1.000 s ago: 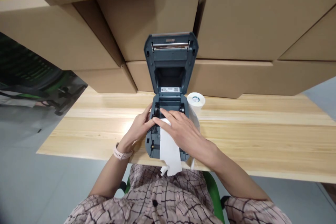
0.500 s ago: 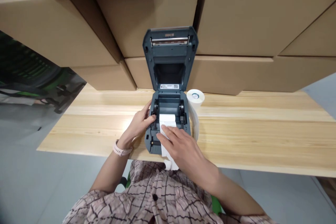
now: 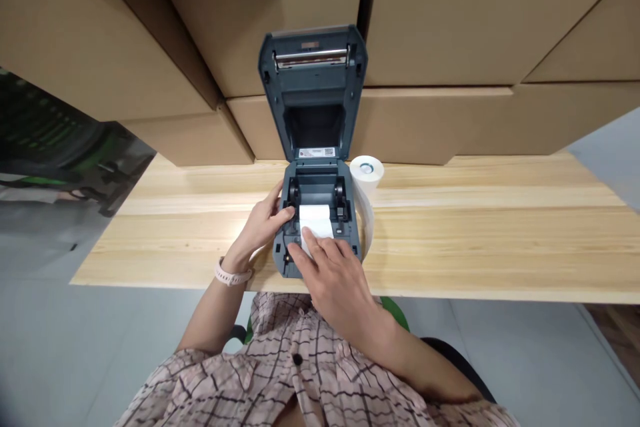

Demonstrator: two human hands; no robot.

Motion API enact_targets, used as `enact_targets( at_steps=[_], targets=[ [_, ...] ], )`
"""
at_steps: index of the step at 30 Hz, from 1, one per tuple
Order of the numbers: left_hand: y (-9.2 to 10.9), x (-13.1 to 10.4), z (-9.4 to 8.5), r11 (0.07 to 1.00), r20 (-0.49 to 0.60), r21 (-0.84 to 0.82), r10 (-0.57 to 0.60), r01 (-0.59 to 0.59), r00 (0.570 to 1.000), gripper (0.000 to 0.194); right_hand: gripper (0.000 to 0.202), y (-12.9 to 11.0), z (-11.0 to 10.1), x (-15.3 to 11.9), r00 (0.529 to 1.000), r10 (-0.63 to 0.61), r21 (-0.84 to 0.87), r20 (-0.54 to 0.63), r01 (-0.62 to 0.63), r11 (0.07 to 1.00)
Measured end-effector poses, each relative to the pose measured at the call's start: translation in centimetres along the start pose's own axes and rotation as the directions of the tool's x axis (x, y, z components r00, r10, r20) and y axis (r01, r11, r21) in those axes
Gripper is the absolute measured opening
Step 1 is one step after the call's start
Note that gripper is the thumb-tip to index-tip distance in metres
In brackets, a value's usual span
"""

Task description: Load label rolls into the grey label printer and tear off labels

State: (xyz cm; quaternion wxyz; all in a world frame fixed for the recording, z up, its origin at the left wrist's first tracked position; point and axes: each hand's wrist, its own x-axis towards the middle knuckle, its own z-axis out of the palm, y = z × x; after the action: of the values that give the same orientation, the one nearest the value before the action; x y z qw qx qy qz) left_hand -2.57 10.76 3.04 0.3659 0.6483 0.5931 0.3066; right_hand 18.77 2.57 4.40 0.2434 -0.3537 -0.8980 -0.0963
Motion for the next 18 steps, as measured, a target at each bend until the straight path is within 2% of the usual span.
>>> enact_targets(
  at_steps=[5, 10, 14, 18],
  targets=[
    [-0.2, 0.0, 0.0, 1.0, -0.02, 0.01, -0.005, 0.006, 1.0, 0.079, 0.045, -0.8, 0.0, 0.1, 0.999, 0.046, -0.005, 0.025, -0.046, 0.999],
    [-0.7, 0.3, 0.0, 1.0, -0.014, 0.016, 0.021, -0.021, 1.0, 0.078, 0.058, 0.3, 0.0, -0.4, 0.993, 0.098, 0.204, 0.066, -0.109, 0.973],
    [-1.2, 0.6, 0.2, 1.0, -0.004, -0.008, 0.029, -0.029, 1.0, 0.077, 0.049, 0.6, 0.2, -1.0, 0.992, 0.123, 0.207, 0.026, -0.125, 0.97],
    [-1.2, 0.6, 0.1, 0.999, -0.002, -0.017, 0.04, -0.04, 0.999, 0.077, 0.035, -0.5, 0.1, -0.9, 0.988, 0.154, 0.15, 0.021, -0.155, 0.976]
  ],
)
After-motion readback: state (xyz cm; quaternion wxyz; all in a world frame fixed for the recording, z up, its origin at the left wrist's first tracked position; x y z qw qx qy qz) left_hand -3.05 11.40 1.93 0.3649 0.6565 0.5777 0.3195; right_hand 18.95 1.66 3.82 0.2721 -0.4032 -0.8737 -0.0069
